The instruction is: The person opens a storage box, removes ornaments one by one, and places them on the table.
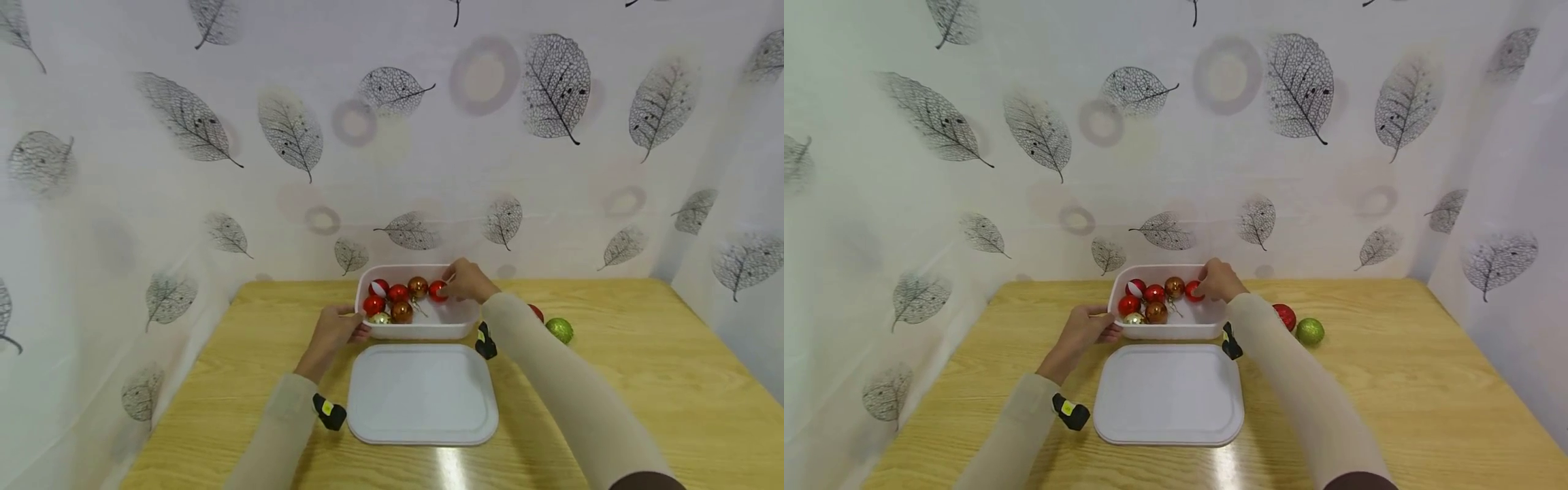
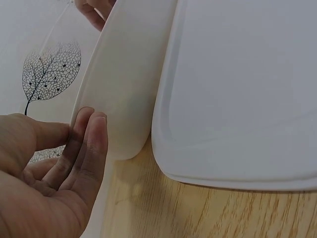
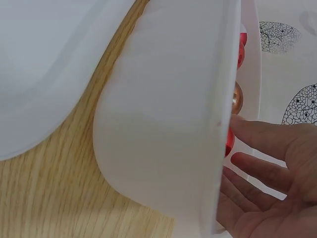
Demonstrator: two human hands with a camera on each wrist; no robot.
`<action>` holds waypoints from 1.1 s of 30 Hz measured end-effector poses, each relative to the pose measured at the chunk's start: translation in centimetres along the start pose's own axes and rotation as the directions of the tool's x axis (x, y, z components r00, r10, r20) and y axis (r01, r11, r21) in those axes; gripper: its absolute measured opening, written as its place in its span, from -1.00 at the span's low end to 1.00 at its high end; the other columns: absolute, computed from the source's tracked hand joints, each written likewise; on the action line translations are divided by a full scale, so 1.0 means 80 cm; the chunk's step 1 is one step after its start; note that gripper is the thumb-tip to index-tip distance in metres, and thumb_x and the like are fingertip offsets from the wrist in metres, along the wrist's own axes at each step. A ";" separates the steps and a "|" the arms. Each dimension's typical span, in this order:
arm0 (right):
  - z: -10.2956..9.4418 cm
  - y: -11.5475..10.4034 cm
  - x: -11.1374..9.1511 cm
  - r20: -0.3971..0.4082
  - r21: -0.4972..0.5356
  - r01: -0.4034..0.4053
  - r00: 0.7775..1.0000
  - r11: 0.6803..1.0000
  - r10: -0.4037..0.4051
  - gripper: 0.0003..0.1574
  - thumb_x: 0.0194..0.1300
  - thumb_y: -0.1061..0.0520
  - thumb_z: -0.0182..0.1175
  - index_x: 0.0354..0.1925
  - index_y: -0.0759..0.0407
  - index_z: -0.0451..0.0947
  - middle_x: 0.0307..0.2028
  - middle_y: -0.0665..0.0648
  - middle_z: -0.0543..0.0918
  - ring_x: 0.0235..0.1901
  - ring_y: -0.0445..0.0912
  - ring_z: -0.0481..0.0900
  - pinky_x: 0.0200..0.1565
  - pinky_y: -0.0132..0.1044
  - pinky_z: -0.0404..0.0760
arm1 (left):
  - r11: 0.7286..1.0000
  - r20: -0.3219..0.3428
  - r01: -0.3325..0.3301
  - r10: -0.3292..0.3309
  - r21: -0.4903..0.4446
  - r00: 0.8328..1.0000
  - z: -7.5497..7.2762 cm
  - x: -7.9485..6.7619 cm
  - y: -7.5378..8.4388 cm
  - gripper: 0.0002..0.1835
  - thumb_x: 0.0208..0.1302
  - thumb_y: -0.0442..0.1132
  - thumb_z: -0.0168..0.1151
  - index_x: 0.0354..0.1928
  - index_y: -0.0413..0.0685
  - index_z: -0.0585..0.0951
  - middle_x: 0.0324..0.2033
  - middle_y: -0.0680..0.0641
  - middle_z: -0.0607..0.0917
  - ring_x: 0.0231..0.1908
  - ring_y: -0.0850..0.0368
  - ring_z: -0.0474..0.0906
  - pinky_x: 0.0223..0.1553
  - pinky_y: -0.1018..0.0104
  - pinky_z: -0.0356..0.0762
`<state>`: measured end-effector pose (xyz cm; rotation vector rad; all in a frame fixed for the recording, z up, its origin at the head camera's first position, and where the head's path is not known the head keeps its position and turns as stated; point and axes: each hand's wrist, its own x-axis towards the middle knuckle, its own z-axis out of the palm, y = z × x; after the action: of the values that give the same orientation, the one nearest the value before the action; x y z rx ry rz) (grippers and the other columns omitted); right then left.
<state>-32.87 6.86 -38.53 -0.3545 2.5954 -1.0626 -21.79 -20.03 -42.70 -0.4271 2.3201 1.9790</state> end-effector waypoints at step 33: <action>0.045 0.008 -0.006 -0.012 0.051 0.105 0.994 0.993 -0.104 -0.60 0.17 0.20 0.48 -0.11 0.47 0.66 -0.31 0.25 0.76 -0.45 -0.07 0.67 -0.38 -0.36 0.70 | 1.000 -0.001 0.008 -0.008 -0.007 1.000 0.000 0.001 -0.001 -0.58 0.47 -0.31 0.20 0.25 -0.45 0.50 -0.41 -0.21 0.75 -0.50 0.12 0.72 -0.32 0.25 0.79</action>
<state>-31.18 5.21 -41.33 -0.4786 2.5771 -1.1667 -21.84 -20.09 -42.82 -0.4377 2.3092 1.9849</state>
